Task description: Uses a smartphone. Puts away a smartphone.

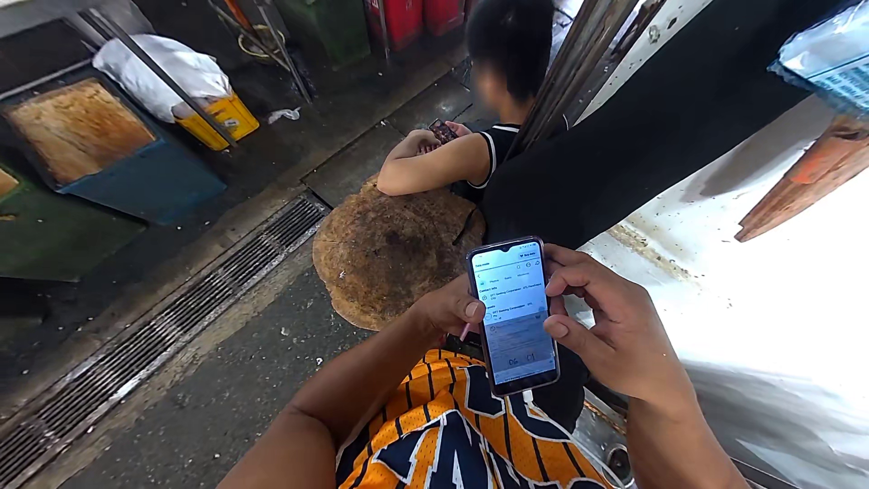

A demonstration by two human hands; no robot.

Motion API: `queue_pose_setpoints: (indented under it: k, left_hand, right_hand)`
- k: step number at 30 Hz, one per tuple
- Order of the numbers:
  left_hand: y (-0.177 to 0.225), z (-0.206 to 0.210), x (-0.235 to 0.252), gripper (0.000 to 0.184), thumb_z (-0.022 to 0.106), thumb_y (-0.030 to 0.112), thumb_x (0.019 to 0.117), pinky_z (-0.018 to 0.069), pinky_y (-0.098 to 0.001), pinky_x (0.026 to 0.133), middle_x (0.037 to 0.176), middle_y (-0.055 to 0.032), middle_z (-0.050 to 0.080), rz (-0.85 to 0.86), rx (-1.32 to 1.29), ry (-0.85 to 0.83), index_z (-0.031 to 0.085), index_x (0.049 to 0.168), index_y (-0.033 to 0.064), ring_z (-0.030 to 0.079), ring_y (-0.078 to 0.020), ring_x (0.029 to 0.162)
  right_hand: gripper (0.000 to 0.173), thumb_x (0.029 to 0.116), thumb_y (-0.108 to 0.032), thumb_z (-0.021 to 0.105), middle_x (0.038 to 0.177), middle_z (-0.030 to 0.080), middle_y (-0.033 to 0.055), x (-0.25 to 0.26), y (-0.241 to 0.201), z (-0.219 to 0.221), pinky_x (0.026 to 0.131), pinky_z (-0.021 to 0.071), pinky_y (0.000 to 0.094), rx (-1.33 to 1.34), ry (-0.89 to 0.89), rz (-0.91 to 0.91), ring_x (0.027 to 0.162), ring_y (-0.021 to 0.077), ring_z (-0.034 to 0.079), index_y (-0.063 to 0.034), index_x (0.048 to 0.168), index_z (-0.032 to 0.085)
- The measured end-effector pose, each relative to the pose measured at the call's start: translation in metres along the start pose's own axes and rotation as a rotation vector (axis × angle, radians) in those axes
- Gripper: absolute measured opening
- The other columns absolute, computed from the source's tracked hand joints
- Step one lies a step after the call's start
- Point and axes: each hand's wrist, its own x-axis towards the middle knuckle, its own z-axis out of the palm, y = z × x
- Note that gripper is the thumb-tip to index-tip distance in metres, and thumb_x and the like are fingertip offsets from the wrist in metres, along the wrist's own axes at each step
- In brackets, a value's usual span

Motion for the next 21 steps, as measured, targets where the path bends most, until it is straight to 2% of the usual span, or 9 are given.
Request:
queue_pose_setpoints:
  k: [6, 12, 15, 18, 21]
  left_hand:
    - [-0.003, -0.005, 0.0, 0.039, 0.07, 0.034, 0.0964, 0.0544, -0.0277, 0.101, 0.125, 0.0035, 0.071, -0.032, -0.052, 0.006, 0.067, 0.133, 0.0225, 0.067, -0.0071, 0.116]
    - [-0.003, -0.008, -0.001, 0.043, 0.07, 0.035, 0.0959, 0.054, -0.0284, 0.1, 0.127, 0.002, 0.07, -0.032, -0.056, -0.005, 0.065, 0.136, 0.0208, 0.066, -0.0085, 0.117]
    - [0.001, -0.004, 0.0, 0.04, 0.071, 0.032, 0.0959, 0.0547, -0.0268, 0.1, 0.126, 0.0024, 0.072, -0.009, -0.074, 0.007, 0.067, 0.135, 0.0213, 0.067, -0.0072, 0.116]
    - [0.006, 0.001, 0.0, 0.038, 0.071, 0.034, 0.0962, 0.0554, -0.0238, 0.099, 0.123, 0.0048, 0.073, 0.015, -0.031, 0.035, 0.068, 0.133, 0.0231, 0.068, -0.0042, 0.113]
    - [0.004, -0.001, 0.0, 0.04, 0.074, 0.041, 0.0924, 0.0584, -0.027, 0.094, 0.117, 0.0027, 0.075, -0.003, 0.019, 0.109, 0.069, 0.128, 0.0229, 0.071, -0.0074, 0.107]
  right_hand:
    - [0.036, 0.1006, -0.047, 0.062, 0.139, 0.058, 0.0061, 0.0, 0.002, 0.0, 0.079, 0.0586, 0.0231, 0.023, -0.002, 0.012, 0.097, 0.0064, 0.066, -0.0135, 0.114, 0.063]
    - [0.041, 0.1, -0.048, 0.062, 0.139, 0.058, 0.0071, 0.001, 0.002, 0.002, 0.081, 0.0591, 0.0249, 0.02, -0.004, 0.02, 0.097, 0.0068, 0.066, -0.0128, 0.121, 0.065]
    - [0.041, 0.1006, -0.047, 0.061, 0.143, 0.056, 0.0064, 0.0, 0.001, 0.003, 0.082, 0.0572, 0.0236, -0.005, -0.01, 0.007, 0.099, 0.0055, 0.064, -0.0141, 0.124, 0.067]
    - [0.038, 0.1001, -0.045, 0.063, 0.153, 0.047, 0.0098, -0.004, -0.001, 0.006, 0.088, 0.0576, 0.0274, -0.029, 0.003, -0.013, 0.112, 0.0113, 0.063, -0.0147, 0.122, 0.067]
    - [0.035, 0.0991, -0.047, 0.063, 0.161, 0.035, 0.0143, -0.011, -0.005, 0.01, 0.104, 0.0545, 0.0379, -0.151, 0.025, -0.047, 0.136, 0.0229, 0.051, -0.0218, 0.123, 0.069]
